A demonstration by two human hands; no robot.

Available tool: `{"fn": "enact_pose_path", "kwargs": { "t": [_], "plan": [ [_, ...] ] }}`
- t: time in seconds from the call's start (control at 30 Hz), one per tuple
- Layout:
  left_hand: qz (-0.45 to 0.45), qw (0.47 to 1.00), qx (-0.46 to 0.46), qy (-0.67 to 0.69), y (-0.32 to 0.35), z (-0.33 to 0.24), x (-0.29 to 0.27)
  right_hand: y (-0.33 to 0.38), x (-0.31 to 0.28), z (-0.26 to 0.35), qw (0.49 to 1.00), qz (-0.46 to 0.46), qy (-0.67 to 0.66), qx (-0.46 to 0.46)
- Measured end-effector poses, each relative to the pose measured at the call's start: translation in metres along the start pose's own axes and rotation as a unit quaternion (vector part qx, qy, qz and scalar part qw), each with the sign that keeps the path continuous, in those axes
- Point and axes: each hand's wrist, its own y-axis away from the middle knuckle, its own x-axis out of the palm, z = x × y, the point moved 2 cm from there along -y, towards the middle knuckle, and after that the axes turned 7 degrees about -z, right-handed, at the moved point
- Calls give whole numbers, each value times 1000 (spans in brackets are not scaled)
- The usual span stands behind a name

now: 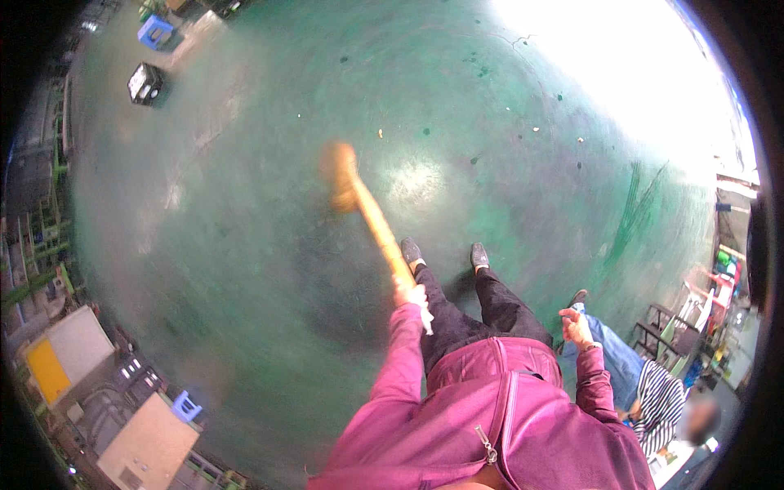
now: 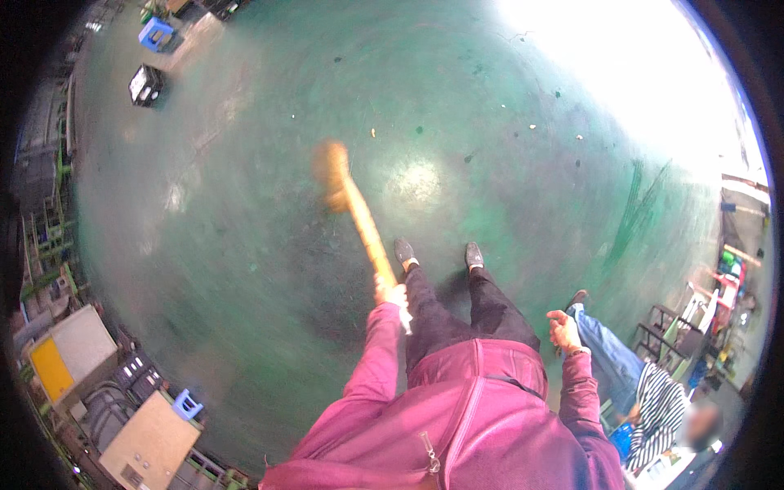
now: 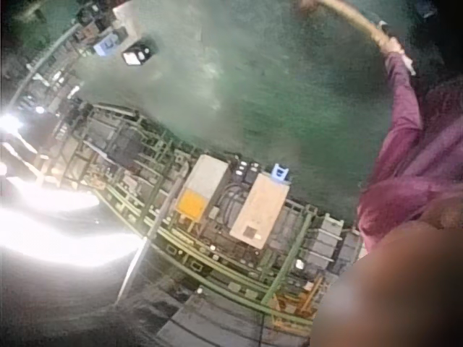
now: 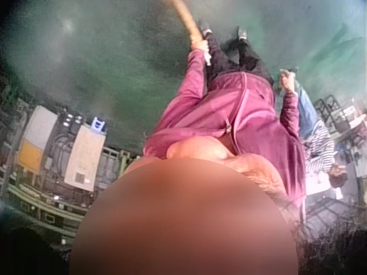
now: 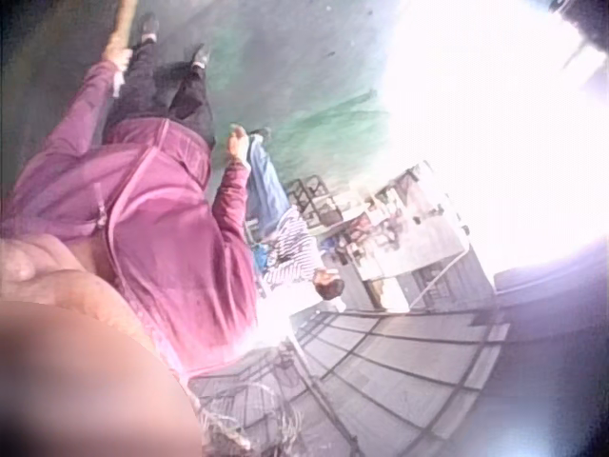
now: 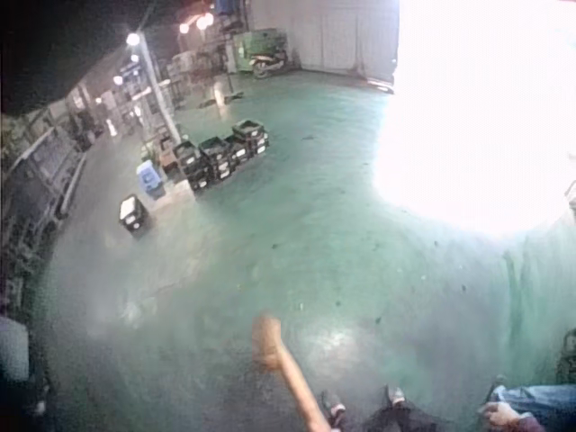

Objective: The person sweeps a green-painted floor with a long-handled broom, moving debris across the surface and around furniture. The camera wearer walks around tables and chairs while sweeping, and another person is present nearby.

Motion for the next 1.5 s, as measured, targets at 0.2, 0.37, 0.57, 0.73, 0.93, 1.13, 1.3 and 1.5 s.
{"fn": "enact_pose_path", "kwargs": {
  "t": [0.2, 0.37, 0.57, 0.73, 0.93, 1.13, 1.3, 1.5],
  "plan": [
    [68, 972, 110, -195, 51, -67, 157, 33, 31, -4, 994, -4, -99, 37],
    [127, 928, 205, -284, 103, -92, 180, 52, 28, -51, 984, -49, -153, 76],
    [-43, 910, 251, -326, 182, -53, 119, 35, 35, -119, 977, -46, -156, 140],
    [-211, 927, 240, -197, 230, 9, 50, -2, 39, -116, 965, 7, -217, 148],
    [-218, 961, 170, 13, 207, -40, 2, -59, 9, -54, 975, 36, -211, 65],
    [-64, 998, 17, 0, 119, -18, 48, -94, -41, -31, 974, 18, -226, 15],
    [99, 963, 221, -121, 80, -1, 189, -112, -61, -49, 977, 21, -213, -20],
    [339, 921, 182, 69, 118, -55, 269, -130, -61, -53, 974, 44, -213, 59]
  ]
}}
